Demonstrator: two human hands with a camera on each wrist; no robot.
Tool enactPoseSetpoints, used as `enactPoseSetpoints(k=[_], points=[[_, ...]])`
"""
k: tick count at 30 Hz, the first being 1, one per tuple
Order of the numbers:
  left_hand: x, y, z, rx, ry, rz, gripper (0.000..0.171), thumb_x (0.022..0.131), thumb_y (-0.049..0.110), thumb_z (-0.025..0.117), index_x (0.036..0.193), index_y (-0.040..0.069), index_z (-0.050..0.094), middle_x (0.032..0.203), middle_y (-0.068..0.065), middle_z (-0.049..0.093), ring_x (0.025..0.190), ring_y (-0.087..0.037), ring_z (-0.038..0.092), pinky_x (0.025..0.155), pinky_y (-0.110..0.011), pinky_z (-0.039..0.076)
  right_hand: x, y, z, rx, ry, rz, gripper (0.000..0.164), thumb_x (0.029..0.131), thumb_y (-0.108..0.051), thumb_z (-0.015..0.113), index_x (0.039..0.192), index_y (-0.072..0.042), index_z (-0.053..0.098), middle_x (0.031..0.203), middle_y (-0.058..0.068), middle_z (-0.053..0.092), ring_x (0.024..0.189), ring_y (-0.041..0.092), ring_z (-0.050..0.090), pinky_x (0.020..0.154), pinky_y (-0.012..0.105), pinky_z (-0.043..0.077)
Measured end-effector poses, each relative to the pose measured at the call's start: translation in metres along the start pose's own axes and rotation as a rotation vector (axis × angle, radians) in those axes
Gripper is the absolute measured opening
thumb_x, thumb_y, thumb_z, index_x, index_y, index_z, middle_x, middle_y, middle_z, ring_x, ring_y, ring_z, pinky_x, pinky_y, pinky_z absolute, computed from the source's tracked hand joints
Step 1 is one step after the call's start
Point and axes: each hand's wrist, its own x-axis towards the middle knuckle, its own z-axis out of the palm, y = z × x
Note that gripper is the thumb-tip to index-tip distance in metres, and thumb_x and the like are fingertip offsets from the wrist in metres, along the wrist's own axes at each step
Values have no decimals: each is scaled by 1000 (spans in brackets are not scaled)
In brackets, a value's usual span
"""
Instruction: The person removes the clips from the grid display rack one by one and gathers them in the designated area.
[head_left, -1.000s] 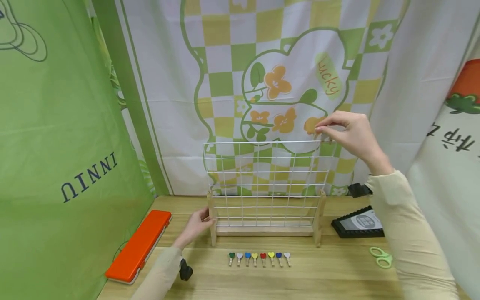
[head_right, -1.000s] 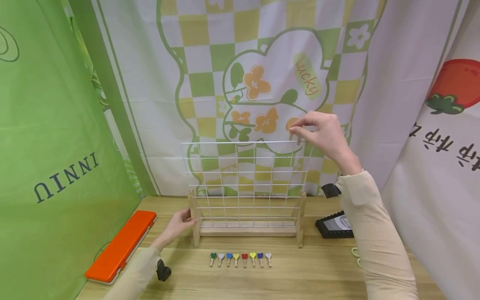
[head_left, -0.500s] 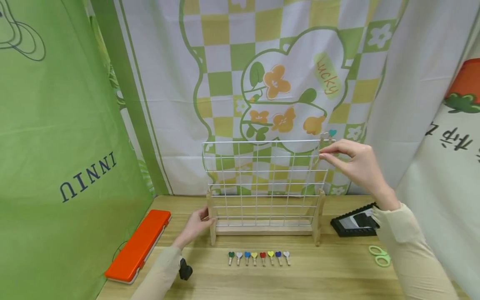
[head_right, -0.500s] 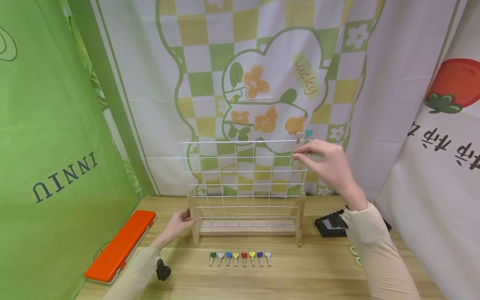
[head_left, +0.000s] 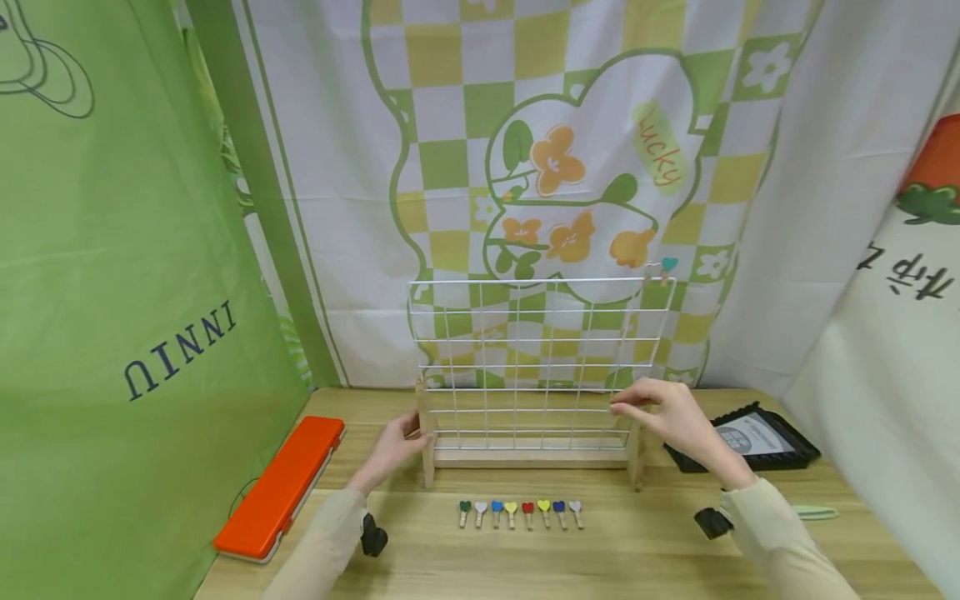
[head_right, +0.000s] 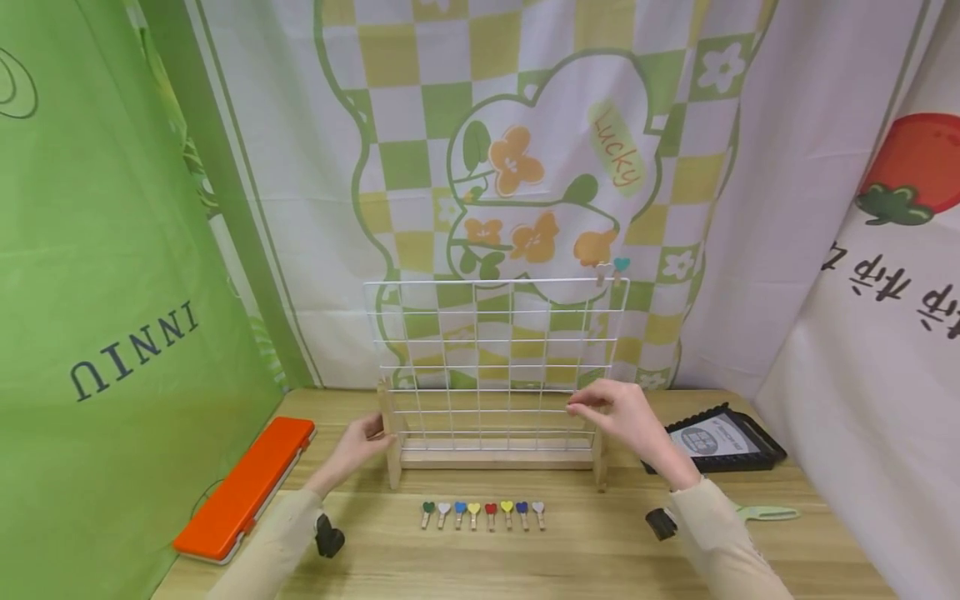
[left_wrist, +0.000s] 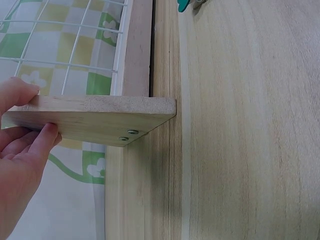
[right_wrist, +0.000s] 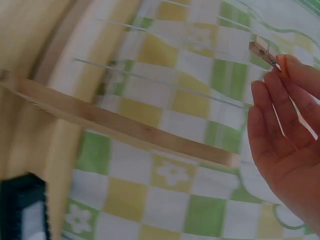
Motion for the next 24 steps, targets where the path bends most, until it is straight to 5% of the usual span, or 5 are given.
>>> enactPoseSetpoints(k=[11,24], points=[[1,1,1,11,3,1,55,93,-1,63,143,-13,42,142,-33,50,133,-44,51,111,-50,47,-43,31,55,90,-275,119,14,88,-20,74,91,-7,78,83,1,77,71,-6,64,61,17,56],[0,0,0,16,-7,10,56,93,0,63,143,-13,41,141,-34,50,132,-45,51,110,-49,48,-62,40,89,198,-422,155,11,88,-19,74,85,-9,77,79,1,75,71,-8,54,61,14,46]])
